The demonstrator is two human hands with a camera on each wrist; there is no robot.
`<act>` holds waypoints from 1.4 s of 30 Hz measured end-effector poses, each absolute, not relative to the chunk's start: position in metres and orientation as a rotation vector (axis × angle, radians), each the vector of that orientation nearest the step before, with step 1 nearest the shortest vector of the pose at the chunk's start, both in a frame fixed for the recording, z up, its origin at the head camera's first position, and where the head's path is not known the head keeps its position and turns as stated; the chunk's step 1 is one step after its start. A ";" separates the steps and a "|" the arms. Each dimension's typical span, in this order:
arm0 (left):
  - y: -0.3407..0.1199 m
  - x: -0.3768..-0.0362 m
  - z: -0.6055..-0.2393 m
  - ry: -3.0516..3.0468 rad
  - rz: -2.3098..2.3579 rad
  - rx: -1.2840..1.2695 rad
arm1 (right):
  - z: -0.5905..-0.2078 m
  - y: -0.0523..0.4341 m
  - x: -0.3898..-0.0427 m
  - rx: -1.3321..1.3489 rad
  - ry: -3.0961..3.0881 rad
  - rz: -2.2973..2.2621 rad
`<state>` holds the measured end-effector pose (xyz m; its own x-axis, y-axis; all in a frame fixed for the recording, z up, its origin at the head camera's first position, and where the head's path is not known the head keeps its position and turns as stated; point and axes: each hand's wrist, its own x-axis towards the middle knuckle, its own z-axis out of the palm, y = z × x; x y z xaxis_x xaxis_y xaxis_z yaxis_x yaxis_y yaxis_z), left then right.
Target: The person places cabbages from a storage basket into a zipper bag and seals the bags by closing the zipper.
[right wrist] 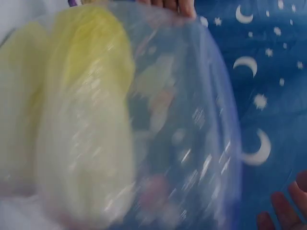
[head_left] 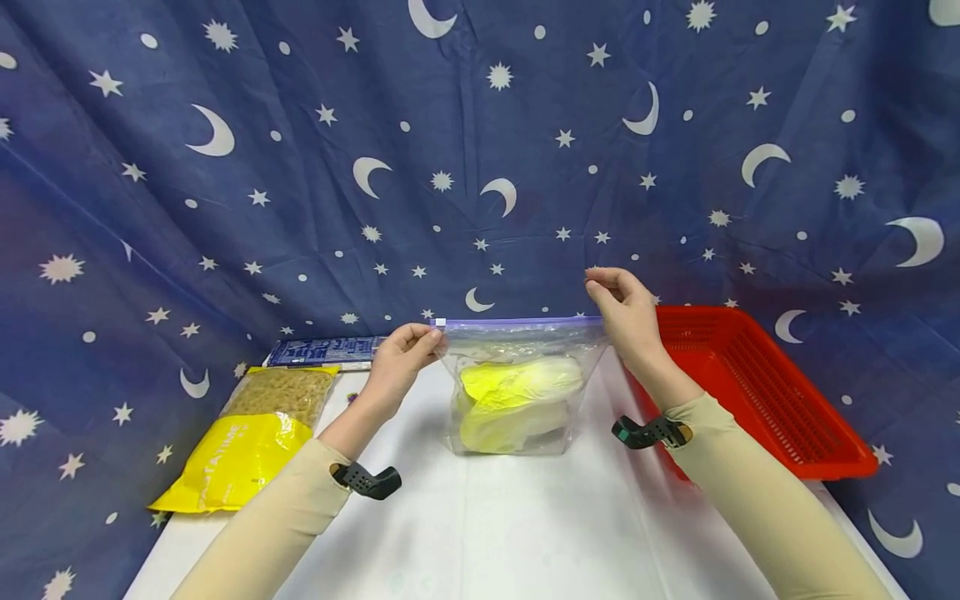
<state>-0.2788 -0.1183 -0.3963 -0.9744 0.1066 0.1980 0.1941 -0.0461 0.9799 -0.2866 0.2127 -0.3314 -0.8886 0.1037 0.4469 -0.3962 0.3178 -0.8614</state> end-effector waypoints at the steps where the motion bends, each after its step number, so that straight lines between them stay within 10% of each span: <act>1: -0.118 -0.279 -0.396 -2.132 -2.197 -0.336 | -0.326 0.207 -0.287 0.310 -2.174 1.551; 18: -0.120 -0.276 -0.394 -2.132 -2.149 -0.364 | -0.298 0.092 -0.296 0.915 -2.822 0.815; 42: -0.116 -0.279 -0.397 -2.019 -2.141 -0.369 | -0.301 0.059 -0.304 0.875 -2.883 0.744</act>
